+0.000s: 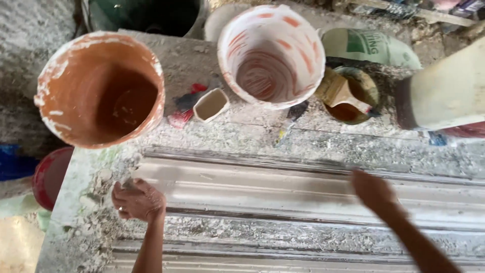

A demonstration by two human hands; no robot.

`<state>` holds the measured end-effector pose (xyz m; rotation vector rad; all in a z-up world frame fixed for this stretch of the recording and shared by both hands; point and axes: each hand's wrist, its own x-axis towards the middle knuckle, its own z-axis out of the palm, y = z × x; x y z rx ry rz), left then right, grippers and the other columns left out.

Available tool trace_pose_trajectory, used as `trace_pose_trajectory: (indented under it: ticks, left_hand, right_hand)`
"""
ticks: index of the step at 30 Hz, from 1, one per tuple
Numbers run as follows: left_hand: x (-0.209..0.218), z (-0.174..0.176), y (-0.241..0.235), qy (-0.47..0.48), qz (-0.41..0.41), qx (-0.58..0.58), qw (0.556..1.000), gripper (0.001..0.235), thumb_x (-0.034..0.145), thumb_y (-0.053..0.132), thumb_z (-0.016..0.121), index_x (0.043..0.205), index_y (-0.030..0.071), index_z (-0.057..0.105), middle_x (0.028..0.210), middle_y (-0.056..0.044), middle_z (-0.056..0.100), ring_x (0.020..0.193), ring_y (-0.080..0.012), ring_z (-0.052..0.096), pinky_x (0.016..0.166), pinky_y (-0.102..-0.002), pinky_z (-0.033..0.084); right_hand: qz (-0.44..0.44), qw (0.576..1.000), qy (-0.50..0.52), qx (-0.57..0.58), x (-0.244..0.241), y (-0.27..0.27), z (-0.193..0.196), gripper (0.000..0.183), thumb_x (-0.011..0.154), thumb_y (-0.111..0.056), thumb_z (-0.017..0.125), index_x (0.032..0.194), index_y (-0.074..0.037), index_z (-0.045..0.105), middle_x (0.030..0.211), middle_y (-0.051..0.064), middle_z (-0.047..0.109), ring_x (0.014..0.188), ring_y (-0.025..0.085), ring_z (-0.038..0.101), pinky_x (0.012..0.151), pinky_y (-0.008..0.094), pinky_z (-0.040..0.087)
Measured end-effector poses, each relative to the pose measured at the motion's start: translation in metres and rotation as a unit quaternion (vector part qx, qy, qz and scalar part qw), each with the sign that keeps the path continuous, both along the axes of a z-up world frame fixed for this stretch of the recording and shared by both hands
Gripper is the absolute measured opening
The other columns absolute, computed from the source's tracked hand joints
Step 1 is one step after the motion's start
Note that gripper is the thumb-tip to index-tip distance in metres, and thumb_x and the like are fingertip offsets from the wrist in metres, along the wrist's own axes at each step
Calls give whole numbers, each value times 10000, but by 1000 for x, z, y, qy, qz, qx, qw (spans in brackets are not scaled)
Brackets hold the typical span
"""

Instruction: The person is using a small hand scraper to smooth and refine the surface of decorative moldings on a workbench.

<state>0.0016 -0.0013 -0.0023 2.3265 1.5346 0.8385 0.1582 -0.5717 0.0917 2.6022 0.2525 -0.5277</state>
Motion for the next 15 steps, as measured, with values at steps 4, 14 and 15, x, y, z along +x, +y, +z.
trace_pose_trajectory:
  ticks: [4, 14, 15]
  left_hand:
    - [8, 27, -16, 7, 50, 38, 998, 603, 1082, 579, 325, 1280, 60, 559, 1245, -143, 511, 1056, -319, 517, 870, -495, 320]
    - [-79, -29, 56, -165, -160, 194, 954, 584, 1181, 398, 575, 1477, -54, 354, 1385, -241, 431, 1164, -431, 599, 862, -501, 628]
    - [-125, -21, 58, -165, -160, 192, 954, 584, 1181, 398, 575, 1477, -54, 354, 1385, -241, 431, 1164, -431, 599, 862, -501, 628]
  right_hand:
    - [-158, 979, 119, 41, 27, -44, 55, 365, 1027, -221, 365, 1327, -254, 569, 943, 56, 793, 804, 267, 702, 711, 417, 550]
    - [18, 927, 172, 333, 11, 156, 63, 527, 1026, -35, 457, 1482, -283, 544, 574, -64, 463, 415, 100, 387, 323, 265, 353]
    - [18, 928, 172, 331, 20, 100, 27, 527, 1026, -35, 457, 1482, -283, 544, 574, -64, 463, 415, 100, 387, 323, 265, 353]
